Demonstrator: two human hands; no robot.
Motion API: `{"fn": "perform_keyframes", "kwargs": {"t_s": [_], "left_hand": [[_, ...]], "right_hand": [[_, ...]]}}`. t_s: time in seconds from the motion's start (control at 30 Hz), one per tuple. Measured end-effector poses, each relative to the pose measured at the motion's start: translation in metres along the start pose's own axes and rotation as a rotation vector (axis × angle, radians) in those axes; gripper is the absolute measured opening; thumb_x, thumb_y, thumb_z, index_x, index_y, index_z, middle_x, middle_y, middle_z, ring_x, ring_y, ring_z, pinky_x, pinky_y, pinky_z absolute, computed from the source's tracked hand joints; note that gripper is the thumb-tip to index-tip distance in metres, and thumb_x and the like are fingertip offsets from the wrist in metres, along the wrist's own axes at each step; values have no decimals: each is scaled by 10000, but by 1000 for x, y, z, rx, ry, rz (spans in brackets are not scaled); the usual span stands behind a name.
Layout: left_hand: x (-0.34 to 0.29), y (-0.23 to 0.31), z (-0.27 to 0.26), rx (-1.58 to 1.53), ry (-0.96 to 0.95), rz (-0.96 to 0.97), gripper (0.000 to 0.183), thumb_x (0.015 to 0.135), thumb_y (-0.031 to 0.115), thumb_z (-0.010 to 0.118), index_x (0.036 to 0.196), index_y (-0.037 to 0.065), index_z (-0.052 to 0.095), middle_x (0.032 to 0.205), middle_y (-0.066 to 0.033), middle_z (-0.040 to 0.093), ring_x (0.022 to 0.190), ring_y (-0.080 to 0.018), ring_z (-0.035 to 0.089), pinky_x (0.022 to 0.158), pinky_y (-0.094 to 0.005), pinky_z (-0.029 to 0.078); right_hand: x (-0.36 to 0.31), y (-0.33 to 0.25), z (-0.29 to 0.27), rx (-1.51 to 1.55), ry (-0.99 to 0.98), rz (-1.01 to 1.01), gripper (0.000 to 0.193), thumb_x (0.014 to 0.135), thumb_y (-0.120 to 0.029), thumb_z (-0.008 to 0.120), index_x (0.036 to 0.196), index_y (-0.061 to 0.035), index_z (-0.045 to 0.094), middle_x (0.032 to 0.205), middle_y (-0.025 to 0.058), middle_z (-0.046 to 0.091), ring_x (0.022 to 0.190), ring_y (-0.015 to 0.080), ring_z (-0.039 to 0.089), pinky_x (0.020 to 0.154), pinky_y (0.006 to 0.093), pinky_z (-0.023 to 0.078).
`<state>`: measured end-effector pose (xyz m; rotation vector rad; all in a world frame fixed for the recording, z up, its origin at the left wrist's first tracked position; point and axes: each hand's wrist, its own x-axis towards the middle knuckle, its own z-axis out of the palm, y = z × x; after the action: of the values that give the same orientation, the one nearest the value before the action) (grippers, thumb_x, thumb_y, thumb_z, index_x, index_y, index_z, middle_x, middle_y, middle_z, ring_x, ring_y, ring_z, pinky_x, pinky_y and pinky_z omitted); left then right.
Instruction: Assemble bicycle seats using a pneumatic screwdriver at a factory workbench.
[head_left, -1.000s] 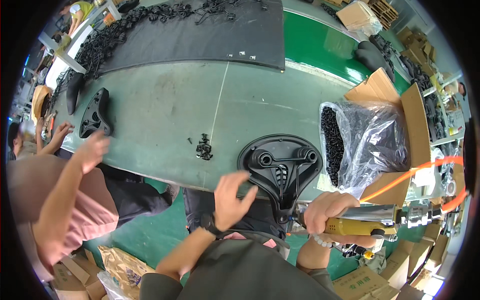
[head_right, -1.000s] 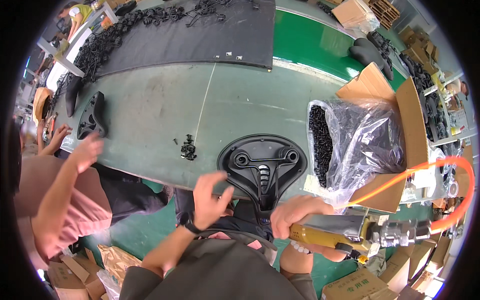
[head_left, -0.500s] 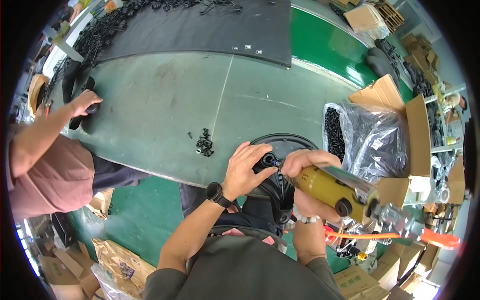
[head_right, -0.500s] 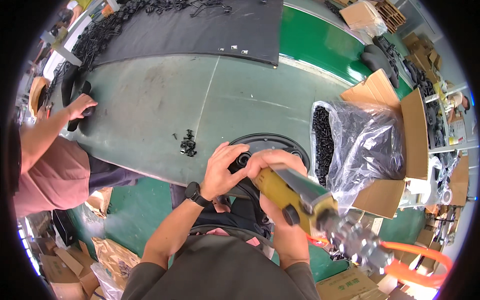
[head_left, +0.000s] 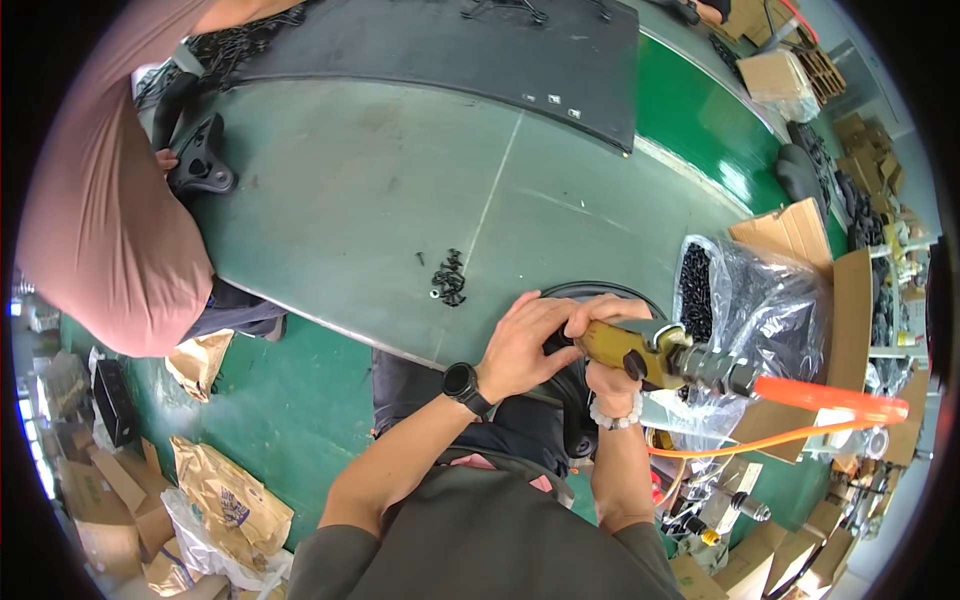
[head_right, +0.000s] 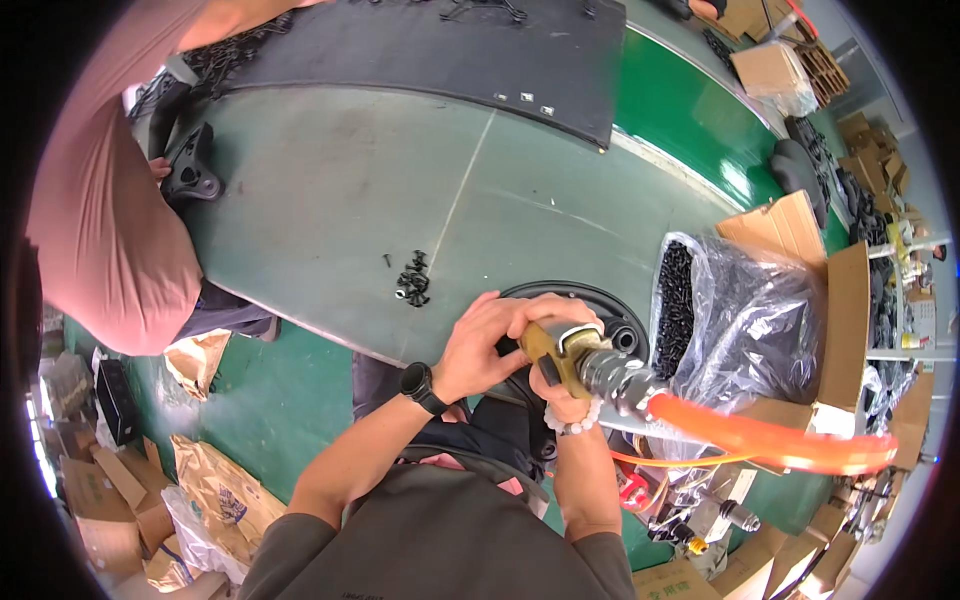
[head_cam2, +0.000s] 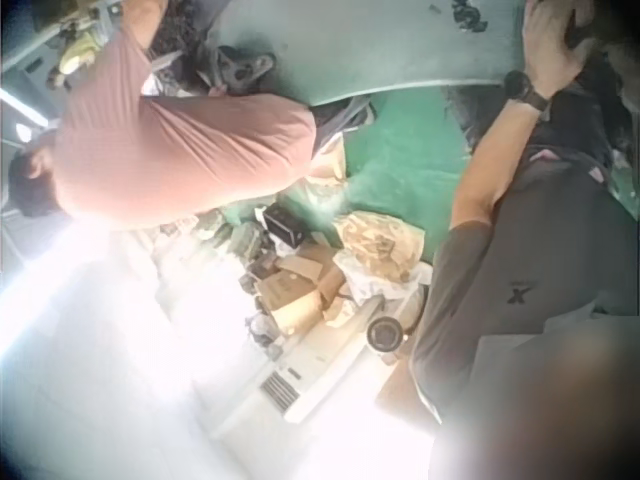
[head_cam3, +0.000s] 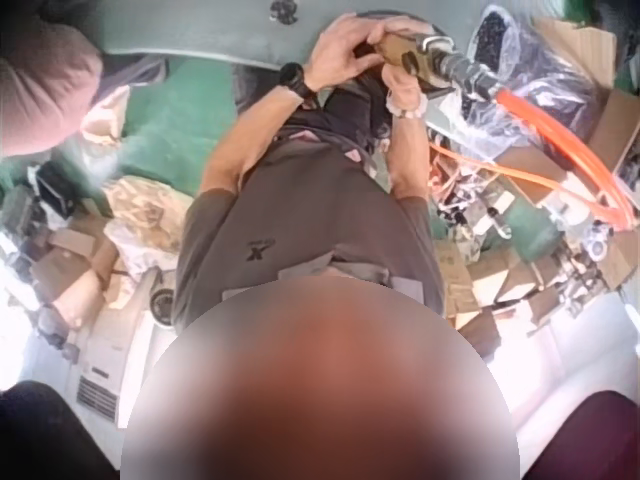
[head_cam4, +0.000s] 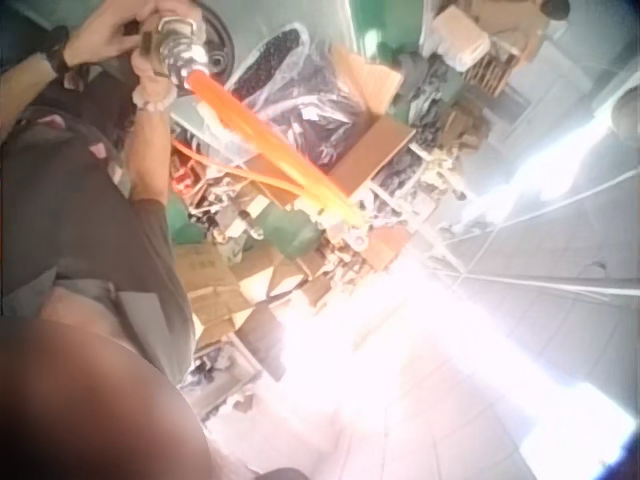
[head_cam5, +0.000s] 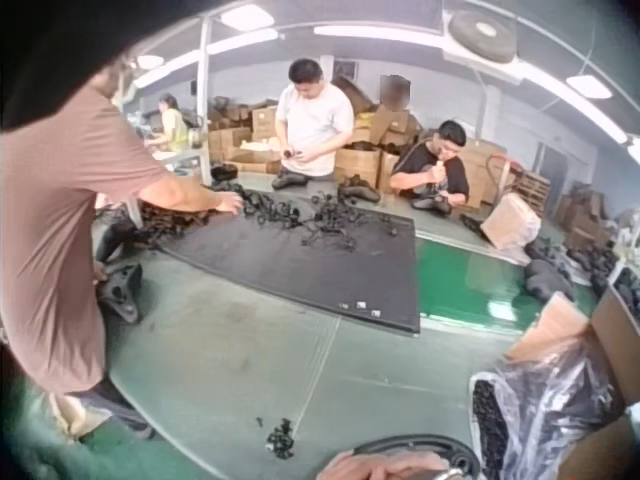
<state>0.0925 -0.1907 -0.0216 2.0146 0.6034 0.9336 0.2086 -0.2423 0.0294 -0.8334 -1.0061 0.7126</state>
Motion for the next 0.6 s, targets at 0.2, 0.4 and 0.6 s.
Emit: {"fn": "perform_keyframes", "kwargs": {"t_s": [0.2,0.4,0.6], "left_hand": [[2,1,-10,3,-126,22,523,673,174,784,1122,27,561,1121,-125,605,1085,-342,541,971,-437,408],[-43,42,-5,149,179,-140,472,703,210,777,1102,42,588,1134,-125,603,1079,-327,538,954,-422,408],[-32,-41,-70,814,189,-194,150,770,173,688,877,85,630,911,-57,588,877,-277,521,764,-399,414]], "right_hand": [[-13,-10,7,-98,184,64,823,650,-614,753,1124,18,523,799,64,612,691,129,554,650,259,451],[-10,-79,16,125,86,-332,977,711,-865,410,1151,6,447,735,132,582,587,250,569,518,359,473],[-19,-89,8,127,99,-311,944,745,-853,368,1146,-1,441,731,127,581,535,235,551,502,355,473]]}}
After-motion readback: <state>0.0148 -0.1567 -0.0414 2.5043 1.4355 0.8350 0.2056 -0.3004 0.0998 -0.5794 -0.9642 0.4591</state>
